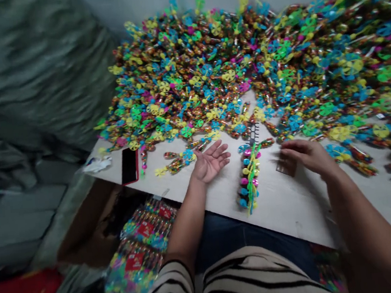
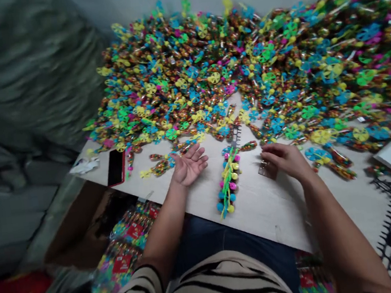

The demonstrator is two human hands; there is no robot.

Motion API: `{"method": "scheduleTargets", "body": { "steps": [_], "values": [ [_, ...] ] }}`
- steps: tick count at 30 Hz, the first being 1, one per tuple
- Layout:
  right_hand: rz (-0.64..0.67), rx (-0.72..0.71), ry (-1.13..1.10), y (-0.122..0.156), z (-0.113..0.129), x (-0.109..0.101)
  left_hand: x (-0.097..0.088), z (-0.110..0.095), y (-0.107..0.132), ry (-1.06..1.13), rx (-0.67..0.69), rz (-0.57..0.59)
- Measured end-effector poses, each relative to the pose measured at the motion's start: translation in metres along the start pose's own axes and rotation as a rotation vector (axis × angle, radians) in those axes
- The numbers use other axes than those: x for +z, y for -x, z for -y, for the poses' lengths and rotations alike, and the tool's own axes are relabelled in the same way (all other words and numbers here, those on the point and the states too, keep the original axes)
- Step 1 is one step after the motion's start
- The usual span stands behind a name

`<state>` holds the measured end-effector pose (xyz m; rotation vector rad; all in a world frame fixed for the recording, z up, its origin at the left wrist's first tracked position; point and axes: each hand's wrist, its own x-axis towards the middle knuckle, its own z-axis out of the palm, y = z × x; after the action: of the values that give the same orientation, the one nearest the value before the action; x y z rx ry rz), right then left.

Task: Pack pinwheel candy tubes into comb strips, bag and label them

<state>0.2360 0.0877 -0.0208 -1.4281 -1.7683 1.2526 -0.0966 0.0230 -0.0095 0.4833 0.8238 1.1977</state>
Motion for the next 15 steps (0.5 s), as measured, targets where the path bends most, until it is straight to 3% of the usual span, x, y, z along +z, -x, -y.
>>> {"method": "scheduleTargets", "body": {
  "steps": [7, 11, 13, 15],
  "values": [
    [0.034, 0.085, 0.098, 0.011, -0.001, 0.003, -0.013, 0.008, 0.014, 0.067, -0.020, 0.199],
    [0.039, 0.110, 0.167, 0.016, 0.003, 0.001, -0.025, -0.007, 0.025, 0.000, 0.016, 0.246],
    [0.027, 0.128, 0.221, 0.020, 0.005, -0.004, -0.043, -0.029, 0.032, -0.091, 0.064, 0.140],
    [0.033, 0.156, 0.270, 0.028, 0.004, -0.011, -0.074, -0.062, 0.043, -0.215, 0.198, -0.135]
  ]
}}
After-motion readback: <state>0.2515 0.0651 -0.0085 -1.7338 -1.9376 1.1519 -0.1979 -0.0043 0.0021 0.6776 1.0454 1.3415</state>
